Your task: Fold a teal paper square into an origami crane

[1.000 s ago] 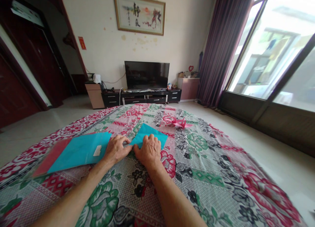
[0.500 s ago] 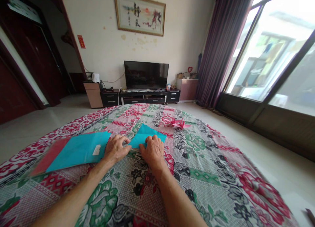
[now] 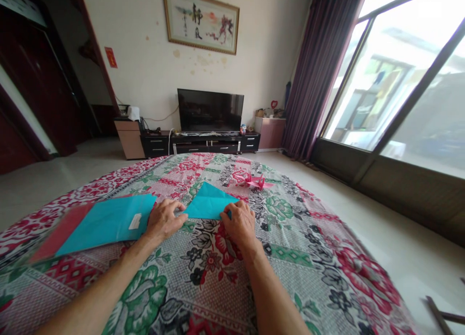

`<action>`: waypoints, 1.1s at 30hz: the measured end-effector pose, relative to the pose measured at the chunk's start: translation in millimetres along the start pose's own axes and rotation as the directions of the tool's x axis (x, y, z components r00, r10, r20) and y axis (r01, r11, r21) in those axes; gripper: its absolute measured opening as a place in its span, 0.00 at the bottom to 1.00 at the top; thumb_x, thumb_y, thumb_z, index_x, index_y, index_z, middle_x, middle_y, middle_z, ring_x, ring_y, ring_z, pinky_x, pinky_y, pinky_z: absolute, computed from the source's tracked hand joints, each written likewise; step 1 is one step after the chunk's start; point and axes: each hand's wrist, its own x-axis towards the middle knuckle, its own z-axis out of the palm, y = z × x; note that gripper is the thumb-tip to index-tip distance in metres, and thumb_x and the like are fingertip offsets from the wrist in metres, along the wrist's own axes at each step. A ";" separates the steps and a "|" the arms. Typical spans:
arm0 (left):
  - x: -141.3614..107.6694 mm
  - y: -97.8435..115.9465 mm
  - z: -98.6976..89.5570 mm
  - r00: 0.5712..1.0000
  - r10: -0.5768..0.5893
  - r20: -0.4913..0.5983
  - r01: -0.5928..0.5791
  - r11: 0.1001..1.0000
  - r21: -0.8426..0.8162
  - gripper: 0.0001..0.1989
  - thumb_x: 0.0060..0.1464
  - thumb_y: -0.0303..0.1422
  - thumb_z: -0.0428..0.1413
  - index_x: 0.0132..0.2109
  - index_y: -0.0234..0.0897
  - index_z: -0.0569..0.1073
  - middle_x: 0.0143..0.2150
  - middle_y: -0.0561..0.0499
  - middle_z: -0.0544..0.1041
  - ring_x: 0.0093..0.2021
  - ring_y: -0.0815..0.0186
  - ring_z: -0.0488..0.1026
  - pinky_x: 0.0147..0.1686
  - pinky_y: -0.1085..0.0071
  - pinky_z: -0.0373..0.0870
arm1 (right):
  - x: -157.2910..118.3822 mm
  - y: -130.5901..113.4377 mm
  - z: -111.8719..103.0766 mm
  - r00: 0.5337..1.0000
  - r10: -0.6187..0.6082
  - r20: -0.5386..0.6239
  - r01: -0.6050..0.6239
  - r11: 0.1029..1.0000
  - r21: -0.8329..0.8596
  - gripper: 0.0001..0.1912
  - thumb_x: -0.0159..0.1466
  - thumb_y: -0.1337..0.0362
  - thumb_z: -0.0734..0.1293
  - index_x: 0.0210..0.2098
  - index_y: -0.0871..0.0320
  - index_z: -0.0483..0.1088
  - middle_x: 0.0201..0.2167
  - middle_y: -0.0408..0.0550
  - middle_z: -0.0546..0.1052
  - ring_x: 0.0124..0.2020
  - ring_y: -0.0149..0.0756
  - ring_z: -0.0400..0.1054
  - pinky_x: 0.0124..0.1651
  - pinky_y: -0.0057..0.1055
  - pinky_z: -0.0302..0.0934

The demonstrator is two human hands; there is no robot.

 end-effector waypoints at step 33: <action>1.6 -4.2 3.9 0.999 0.014 -0.032 -0.015 1.000 -0.028 0.08 0.47 0.30 0.51 0.33 0.41 0.75 0.38 0.48 0.75 0.43 0.60 0.70 0.47 0.65 0.62 | 1.8 -40.0 25.6 0.995 -0.091 -0.031 0.092 0.995 0.040 0.07 0.60 0.61 0.61 0.34 0.55 0.70 0.33 0.47 0.70 0.35 0.34 0.65 0.39 0.27 0.53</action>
